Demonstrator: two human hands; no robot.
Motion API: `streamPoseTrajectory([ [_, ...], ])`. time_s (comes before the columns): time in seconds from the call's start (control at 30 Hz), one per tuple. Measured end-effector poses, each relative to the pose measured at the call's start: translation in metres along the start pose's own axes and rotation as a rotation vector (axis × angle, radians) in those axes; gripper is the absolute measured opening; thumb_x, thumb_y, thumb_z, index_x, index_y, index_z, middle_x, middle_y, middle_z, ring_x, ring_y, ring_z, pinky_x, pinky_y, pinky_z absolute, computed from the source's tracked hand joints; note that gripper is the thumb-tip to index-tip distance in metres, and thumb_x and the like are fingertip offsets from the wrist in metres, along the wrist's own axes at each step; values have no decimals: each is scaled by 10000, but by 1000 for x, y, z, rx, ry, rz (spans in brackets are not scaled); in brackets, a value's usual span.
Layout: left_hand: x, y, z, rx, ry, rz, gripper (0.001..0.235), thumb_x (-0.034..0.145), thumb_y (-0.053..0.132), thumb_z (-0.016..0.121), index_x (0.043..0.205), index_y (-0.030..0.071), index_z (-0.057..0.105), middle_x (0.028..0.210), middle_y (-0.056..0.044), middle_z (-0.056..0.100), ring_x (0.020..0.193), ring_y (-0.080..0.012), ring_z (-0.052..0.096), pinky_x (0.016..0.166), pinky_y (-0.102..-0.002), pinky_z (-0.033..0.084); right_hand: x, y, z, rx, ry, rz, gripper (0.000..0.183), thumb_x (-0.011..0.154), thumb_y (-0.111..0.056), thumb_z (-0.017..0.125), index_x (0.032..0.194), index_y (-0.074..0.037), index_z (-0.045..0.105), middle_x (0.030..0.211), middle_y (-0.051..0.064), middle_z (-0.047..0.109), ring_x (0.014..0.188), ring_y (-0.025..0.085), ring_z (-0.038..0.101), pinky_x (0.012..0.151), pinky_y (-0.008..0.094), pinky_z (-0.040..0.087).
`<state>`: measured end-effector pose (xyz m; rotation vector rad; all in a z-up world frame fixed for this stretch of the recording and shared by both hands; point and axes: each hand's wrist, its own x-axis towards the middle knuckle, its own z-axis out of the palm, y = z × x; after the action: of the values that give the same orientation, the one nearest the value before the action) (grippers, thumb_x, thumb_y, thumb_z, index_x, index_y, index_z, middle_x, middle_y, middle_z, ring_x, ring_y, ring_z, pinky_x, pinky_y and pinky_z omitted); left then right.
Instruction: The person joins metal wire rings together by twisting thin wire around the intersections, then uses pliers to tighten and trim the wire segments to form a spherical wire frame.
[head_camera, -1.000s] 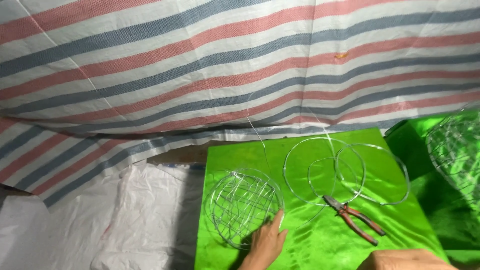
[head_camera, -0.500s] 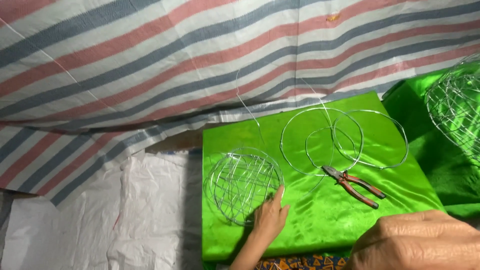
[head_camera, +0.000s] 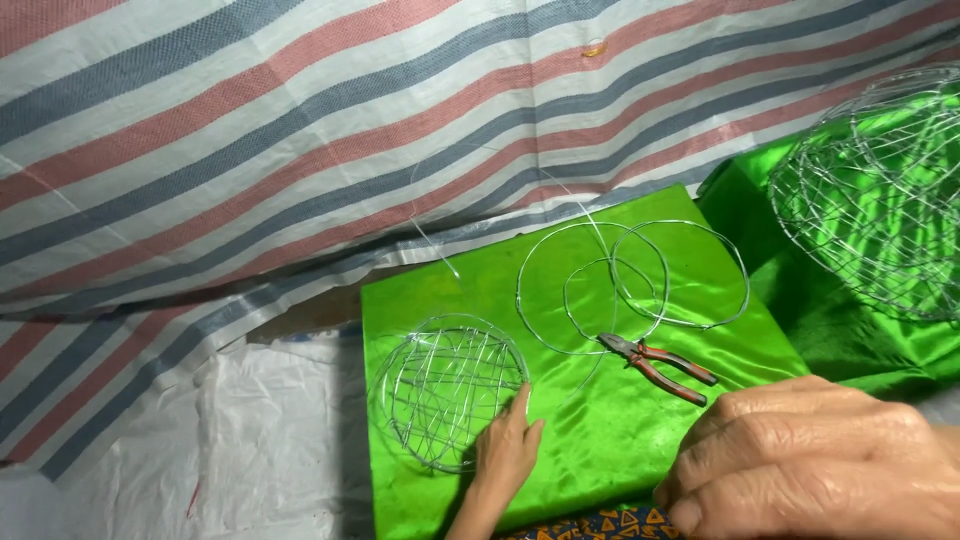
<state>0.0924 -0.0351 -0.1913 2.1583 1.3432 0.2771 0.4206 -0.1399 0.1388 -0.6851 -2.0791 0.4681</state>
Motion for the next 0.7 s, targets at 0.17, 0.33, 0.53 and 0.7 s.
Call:
streamPoseTrajectory([
  [0.17, -2, 7, -10, -19, -62, -70, 658, 991, 171, 669, 1552, 102, 333, 749, -29, 663, 554, -129, 562, 489, -224, 499, 32, 1, 65, -25, 104, 137, 216, 832, -243, 661, 960, -80, 723, 847, 35, 830, 747, 158, 864, 755, 264, 718],
  [0.33, -7, 10, -16, 12, -56, -36, 655, 992, 175, 681, 1550, 95, 349, 746, -54, 632, 547, -154, 519, 481, -250, 449, -37, 47, 62, -30, 104, 257, 273, 824, -312, 637, 1041, -180, 736, 908, -36, 889, 822, 128, 887, 828, 268, 703],
  [0.53, -10, 10, -16, 20, -45, -11, 656, 1004, 186, 673, 1561, 79, 344, 725, -35, 590, 542, -144, 487, 481, -241, 438, -142, 132, 75, 21, 237, 189, 316, 891, -431, 570, 1135, -271, 692, 1020, -92, 797, 793, 53, 871, 778, 210, 711],
  [0.7, -9, 18, -19, 33, -85, -59, 646, 1024, 218, 640, 1576, 112, 322, 779, -56, 595, 575, -164, 496, 530, -273, 464, -195, 190, 75, -15, 177, -21, 392, 949, -565, 546, 1273, -355, 616, 1250, -172, 705, 872, -54, 890, 768, 90, 737],
])
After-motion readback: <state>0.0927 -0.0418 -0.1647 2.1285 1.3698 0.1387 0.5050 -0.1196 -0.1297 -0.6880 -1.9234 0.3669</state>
